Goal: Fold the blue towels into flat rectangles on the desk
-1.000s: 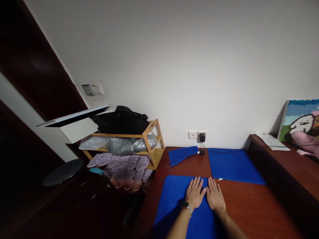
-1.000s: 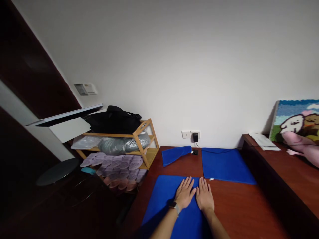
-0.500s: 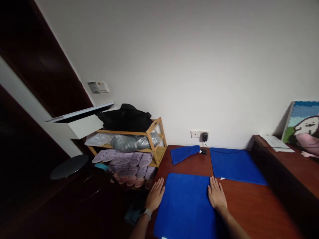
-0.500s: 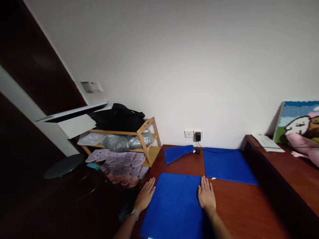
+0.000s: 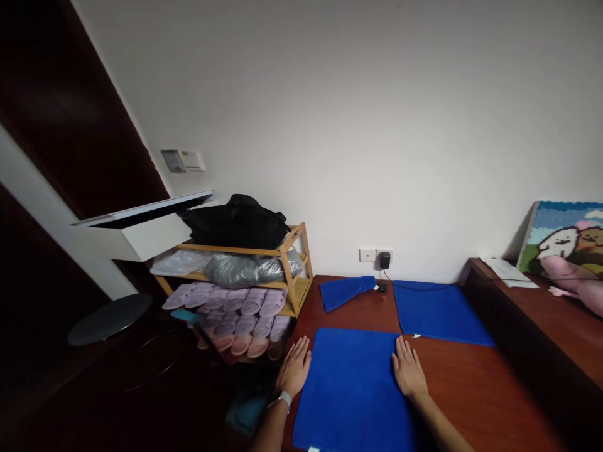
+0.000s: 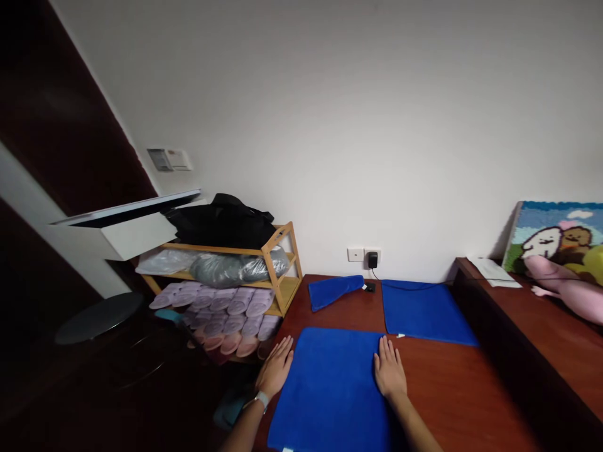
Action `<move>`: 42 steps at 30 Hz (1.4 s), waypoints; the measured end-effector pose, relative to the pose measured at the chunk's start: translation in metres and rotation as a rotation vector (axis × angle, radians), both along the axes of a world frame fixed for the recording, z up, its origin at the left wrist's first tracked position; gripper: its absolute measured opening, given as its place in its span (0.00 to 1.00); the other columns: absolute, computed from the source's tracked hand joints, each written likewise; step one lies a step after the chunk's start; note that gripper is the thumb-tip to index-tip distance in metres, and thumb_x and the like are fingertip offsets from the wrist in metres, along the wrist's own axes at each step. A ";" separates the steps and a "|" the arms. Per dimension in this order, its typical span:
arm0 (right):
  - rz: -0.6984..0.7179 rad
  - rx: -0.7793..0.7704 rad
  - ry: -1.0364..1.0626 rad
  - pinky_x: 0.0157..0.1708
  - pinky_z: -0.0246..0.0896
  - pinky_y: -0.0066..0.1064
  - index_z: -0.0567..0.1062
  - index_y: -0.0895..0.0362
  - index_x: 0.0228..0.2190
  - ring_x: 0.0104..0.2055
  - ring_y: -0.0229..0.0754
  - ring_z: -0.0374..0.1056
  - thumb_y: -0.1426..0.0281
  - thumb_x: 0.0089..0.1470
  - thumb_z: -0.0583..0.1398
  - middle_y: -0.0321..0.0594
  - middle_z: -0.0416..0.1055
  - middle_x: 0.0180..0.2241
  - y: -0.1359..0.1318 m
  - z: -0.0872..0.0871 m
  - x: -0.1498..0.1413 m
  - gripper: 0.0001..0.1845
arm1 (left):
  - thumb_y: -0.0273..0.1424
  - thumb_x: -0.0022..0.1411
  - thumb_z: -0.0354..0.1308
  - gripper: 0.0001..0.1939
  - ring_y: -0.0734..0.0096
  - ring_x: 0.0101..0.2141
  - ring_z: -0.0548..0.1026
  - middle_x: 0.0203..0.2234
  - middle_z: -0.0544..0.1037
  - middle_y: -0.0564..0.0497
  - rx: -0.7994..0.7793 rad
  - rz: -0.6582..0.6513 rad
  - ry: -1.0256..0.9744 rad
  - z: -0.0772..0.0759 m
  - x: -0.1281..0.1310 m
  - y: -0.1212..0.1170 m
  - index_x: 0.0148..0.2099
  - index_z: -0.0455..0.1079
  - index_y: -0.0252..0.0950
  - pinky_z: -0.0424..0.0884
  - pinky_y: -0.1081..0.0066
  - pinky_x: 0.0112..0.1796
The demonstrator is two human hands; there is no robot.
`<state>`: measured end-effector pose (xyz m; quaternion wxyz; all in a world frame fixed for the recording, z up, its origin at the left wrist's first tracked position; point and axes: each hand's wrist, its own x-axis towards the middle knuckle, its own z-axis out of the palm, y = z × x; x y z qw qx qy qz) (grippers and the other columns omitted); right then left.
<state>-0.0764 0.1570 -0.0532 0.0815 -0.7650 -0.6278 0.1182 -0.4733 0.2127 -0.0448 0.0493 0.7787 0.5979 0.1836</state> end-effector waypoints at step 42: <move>0.010 0.034 -0.072 0.73 0.29 0.42 0.46 0.65 0.71 0.75 0.45 0.35 0.59 0.67 0.34 0.40 0.40 0.74 -0.005 0.001 -0.004 0.38 | 0.46 0.76 0.34 0.33 0.62 0.71 0.50 0.73 0.51 0.47 -0.058 0.054 0.017 0.013 0.024 -0.056 0.77 0.40 0.39 0.54 0.56 0.68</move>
